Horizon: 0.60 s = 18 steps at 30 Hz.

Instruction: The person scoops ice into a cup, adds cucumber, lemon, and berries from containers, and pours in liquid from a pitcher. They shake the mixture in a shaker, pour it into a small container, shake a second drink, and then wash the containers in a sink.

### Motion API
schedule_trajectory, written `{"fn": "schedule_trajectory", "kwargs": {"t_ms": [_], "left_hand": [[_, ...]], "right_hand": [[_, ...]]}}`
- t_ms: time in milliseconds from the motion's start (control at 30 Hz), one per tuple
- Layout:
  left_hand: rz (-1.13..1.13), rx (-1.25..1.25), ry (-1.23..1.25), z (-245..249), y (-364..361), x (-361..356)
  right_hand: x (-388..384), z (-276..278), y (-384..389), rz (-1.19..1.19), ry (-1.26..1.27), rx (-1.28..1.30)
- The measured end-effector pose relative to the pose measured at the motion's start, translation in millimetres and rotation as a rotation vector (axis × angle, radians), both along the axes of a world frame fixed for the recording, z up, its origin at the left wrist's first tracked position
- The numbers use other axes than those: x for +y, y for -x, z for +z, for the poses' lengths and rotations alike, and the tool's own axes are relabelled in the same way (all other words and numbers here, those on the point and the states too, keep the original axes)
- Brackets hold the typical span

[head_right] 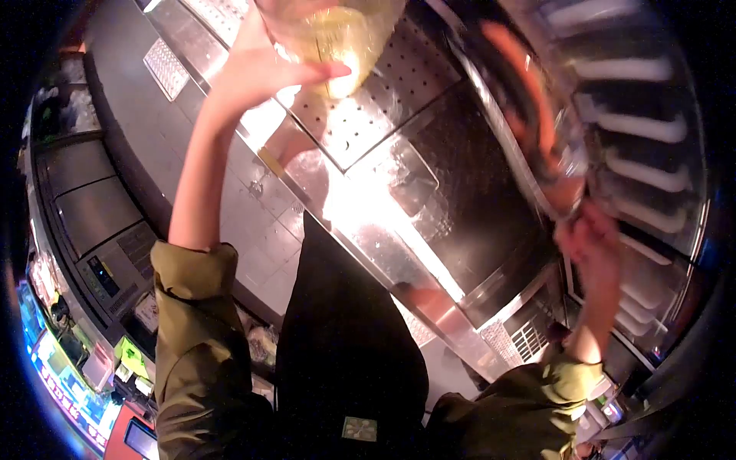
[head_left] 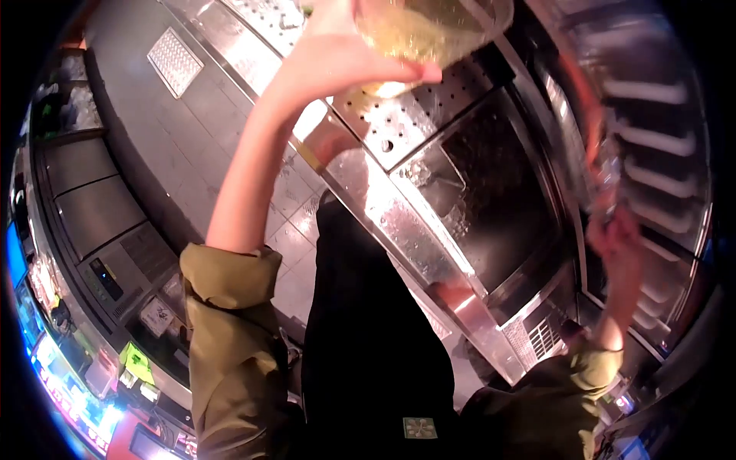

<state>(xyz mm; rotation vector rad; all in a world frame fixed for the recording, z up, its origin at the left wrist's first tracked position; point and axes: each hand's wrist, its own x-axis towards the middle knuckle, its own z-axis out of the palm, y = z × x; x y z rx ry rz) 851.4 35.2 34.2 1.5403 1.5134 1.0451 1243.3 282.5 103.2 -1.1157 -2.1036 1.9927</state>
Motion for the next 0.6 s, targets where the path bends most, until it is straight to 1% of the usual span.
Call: {"fn": "schedule_trajectory", "kwargs": {"t_ms": [33,67,100,167,267,333,400,433,467,500,533,600], "left_hand": [[0.097,0.022,-0.095,2.5,-7.5,3.6],[0.545,-0.144,-0.342,-4.6,-37.5,9.4],[0.602,-0.140,-0.448,-4.1,-42.2,7.0],[0.689,-0.271,-0.446,3.0,-43.0,-11.6],[0.835,-0.561,-0.453,31.8,-28.3,-47.2],[0.911,-0.368,-0.502,48.4,3.7,-66.7],[1.038,-0.266,-0.488,60.4,37.8,-80.3],[1.102,-0.093,-0.432,61.5,61.1,-84.9],[1.107,-0.010,-0.509,55.2,86.4,-86.5],[1.140,0.053,-0.475,53.3,107.4,-85.9],[1.170,0.115,-0.441,49.7,127.3,-84.6],[1.178,0.318,-0.423,27.9,172.0,-81.8]], "right_hand": [[-12.9,-7.7,-4.9,-0.028,0.047,-0.039],[-34.4,-13.1,-6.5,-0.164,0.019,-0.106],[-42.1,-19.9,-15.0,-0.125,0.082,-0.120],[-56.3,-31.0,-29.3,-0.090,0.174,-0.154],[-84.1,-45.1,-45.7,-0.163,0.225,-0.194],[-99.7,-49.9,-43.5,-0.152,0.195,-0.210],[-112.9,-52.2,-36.3,-0.211,0.180,-0.270],[-120.7,-54.9,-32.7,-0.271,0.186,-0.264],[-131.2,-57.5,-29.5,-0.334,0.192,-0.260],[-141.8,-60.1,-22.1,-0.465,0.174,-0.291],[-145.2,-61.9,-20.8,-0.382,0.176,-0.271],[-154.7,-85.1,-33.7,-0.571,0.301,-0.247]]}}
